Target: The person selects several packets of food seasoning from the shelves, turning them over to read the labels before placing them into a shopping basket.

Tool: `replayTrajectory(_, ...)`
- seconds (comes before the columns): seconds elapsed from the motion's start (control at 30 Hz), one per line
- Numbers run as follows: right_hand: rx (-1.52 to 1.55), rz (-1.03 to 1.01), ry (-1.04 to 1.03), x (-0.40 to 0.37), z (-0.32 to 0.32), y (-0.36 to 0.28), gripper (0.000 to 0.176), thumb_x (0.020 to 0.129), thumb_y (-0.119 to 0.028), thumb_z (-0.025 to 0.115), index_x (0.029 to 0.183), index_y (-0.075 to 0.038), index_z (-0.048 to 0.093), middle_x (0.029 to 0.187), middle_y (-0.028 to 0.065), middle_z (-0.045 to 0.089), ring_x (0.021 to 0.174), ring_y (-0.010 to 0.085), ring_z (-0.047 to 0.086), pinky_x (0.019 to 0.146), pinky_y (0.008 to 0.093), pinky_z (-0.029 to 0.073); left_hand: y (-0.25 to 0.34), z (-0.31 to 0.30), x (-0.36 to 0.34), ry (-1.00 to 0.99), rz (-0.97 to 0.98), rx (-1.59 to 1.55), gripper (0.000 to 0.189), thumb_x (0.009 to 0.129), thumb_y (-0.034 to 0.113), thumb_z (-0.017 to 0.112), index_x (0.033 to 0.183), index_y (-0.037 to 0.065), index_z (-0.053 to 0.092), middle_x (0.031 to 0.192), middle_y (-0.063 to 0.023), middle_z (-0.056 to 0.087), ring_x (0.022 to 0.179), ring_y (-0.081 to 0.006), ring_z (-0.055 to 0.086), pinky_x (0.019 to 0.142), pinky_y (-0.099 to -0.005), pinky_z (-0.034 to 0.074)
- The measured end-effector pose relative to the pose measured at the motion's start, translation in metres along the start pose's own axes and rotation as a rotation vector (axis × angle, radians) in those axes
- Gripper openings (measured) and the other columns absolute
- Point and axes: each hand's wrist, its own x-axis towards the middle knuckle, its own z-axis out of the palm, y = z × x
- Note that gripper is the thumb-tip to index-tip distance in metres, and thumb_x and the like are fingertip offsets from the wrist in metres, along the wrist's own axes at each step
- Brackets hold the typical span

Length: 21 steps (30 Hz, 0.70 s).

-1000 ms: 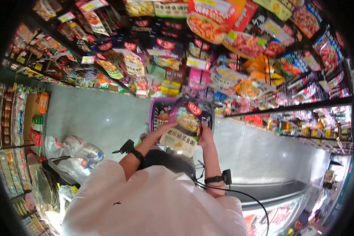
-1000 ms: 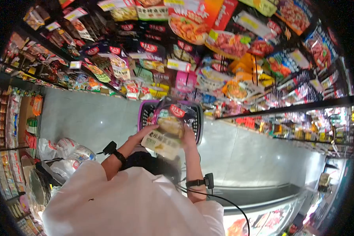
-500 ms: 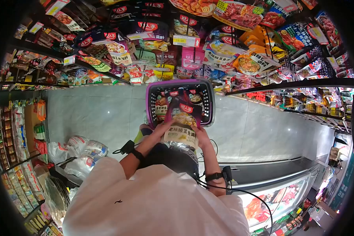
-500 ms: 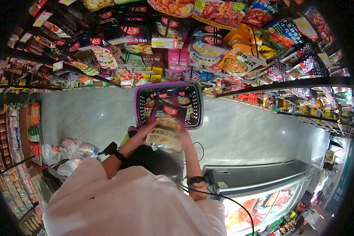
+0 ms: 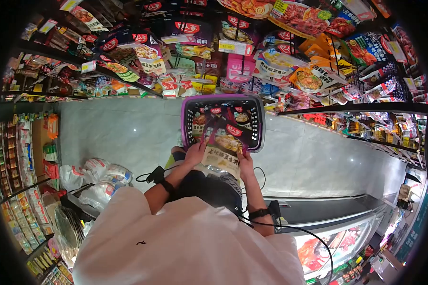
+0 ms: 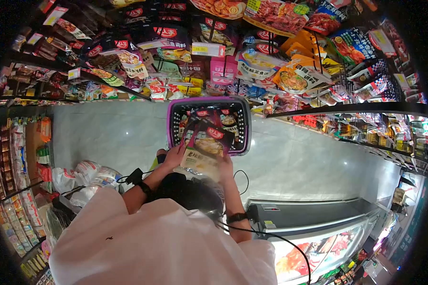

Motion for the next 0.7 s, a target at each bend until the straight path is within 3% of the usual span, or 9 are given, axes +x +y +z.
replayTrajectory(0.17,0.085,0.059,-0.103,-0.005,0.025,-0.039,0.030,0.091,-0.008,0.050,0.121,-0.007,0.047,0.106,0.0056,0.058,0.090,0.0159,0.058,0.074,0.0289,0.049,0.015,-0.018,0.001,0.081,0.126,0.024,0.040,0.093,0.034,0.038,0.093,0.000,0.059,0.084,-0.0262,0.060,0.084,-0.0428,0.057,0.073,-0.0498,0.043)
replayTrajectory(0.27,0.064,0.015,-0.038,0.000,0.022,-0.036,0.032,0.091,-0.008,0.050,0.122,-0.007,0.046,0.106,0.0060,0.058,0.089,0.0160,0.058,0.074,0.0295,0.049,0.007,-0.027,0.004,0.149,0.125,0.111,0.039,0.093,0.034,0.038,0.095,0.001,0.059,0.084,-0.0265,0.060,0.084,-0.0426,0.057,0.072,-0.0512,0.043)
replayTrajectory(0.43,0.047,-0.190,0.148,0.004,-0.023,-0.003,0.034,0.089,-0.003,0.049,0.123,-0.005,0.045,0.107,0.0094,0.058,0.089,0.0208,0.059,0.076,0.0326,0.049,-0.032,-0.028,0.015,0.204,-0.048,0.204,0.039,0.092,0.037,0.038,0.098,0.003,0.058,0.088,-0.0250,0.061,0.085,-0.0435,0.057,0.075,-0.0523,0.044)
replayTrajectory(0.53,0.080,-0.102,0.173,-0.008,-0.055,0.011,0.030,0.089,-0.002,0.047,0.119,-0.002,0.047,0.105,0.0101,0.059,0.088,0.0214,0.060,0.076,0.0329,0.049,-0.056,-0.029,0.028,0.211,-0.072,0.217,0.039,0.092,0.038,0.040,0.100,0.004,0.058,0.092,-0.0245,0.061,0.088,-0.0431,0.057,0.076,-0.0509,0.045)
replayTrajectory(0.63,0.112,-0.023,0.233,-0.016,-0.083,0.028,0.028,0.089,-0.004,0.050,0.116,-0.008,0.051,0.089,0.0044,0.060,0.075,0.0143,0.058,0.060,0.0263,0.047,-0.068,-0.028,0.043,0.155,-0.054,0.245,0.038,0.092,0.037,0.042,0.101,0.004,0.058,0.095,-0.0241,0.061,0.090,-0.0422,0.056,0.078,-0.0492,0.045)
replayTrajectory(0.7,0.088,-0.034,0.281,-0.021,-0.089,0.034,0.025,0.089,-0.004,0.047,0.114,-0.003,0.050,0.096,0.0080,0.060,0.082,0.0189,0.060,0.069,0.0306,0.049,-0.061,-0.034,0.046,0.098,-0.060,0.230,0.038,0.090,0.040,0.043,0.099,0.006,0.058,0.099,-0.0233,0.060,0.091,-0.0428,0.056,0.078,-0.0520,0.044)
